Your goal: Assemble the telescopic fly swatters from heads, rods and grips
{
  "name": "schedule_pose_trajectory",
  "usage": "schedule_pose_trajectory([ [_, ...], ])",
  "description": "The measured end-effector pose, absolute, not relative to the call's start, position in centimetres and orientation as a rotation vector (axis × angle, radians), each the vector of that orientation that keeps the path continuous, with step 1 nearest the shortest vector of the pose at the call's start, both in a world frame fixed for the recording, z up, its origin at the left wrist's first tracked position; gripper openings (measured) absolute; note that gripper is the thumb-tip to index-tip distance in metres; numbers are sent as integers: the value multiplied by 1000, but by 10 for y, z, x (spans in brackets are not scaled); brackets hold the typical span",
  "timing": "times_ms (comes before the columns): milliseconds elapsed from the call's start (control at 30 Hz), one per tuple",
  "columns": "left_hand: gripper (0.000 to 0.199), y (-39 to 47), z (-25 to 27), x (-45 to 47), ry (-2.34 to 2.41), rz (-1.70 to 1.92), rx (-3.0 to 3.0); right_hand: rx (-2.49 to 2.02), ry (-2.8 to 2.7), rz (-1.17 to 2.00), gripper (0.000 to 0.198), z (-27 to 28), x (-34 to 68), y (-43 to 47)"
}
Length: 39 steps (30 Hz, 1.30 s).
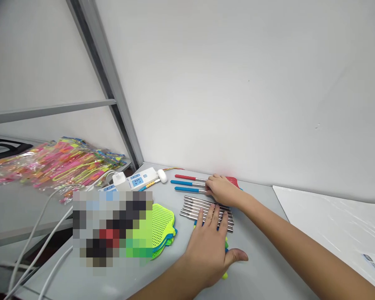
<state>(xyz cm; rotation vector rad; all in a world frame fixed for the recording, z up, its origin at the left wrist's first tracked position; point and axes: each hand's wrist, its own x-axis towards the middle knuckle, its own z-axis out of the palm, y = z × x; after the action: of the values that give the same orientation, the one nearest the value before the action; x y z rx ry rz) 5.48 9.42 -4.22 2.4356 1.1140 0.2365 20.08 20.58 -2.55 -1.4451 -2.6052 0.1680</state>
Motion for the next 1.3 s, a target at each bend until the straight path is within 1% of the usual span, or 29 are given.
schedule_pose_trajectory([
  [167, 103, 94, -45, 55, 1118, 270, 2421, -1479, -2573, 284, 12, 2, 216, 187],
  [333, 99, 94, -48, 54, 1114, 305, 2439, -1554, -2447, 376, 19, 22, 231, 160],
  [500, 96, 96, -56, 54, 1107, 353, 2495, -1645, -2292, 426, 24, 28, 245, 127],
  [633, 90, 97, -60, 54, 1104, 393, 2564, -1660, -2109, 409, 21, 24, 255, 94],
  [767, 80, 99, -52, 52, 1078, 547, 2617, -1674, -1973, 307, 20, 5, 267, 49],
  [933, 47, 101, -19, 39, 1132, 791, 2615, -1762, -1858, 236, 19, -18, 277, -11],
  [1067, 39, 74, 9, 25, 1016, 912, 2627, -1725, -1970, 110, 18, -9, 272, -44],
  [1167, 30, 32, 21, 19, 805, 866, 2833, -1621, -2148, -28, 20, 10, 256, -65],
  [1233, 24, 3, 24, 17, 727, 751, 3025, -1567, -2274, -85, 19, 22, 241, -80],
  [1300, 28, -21, 26, 16, 702, 622, 3156, -1554, -2387, -104, 17, 29, 225, -95],
])
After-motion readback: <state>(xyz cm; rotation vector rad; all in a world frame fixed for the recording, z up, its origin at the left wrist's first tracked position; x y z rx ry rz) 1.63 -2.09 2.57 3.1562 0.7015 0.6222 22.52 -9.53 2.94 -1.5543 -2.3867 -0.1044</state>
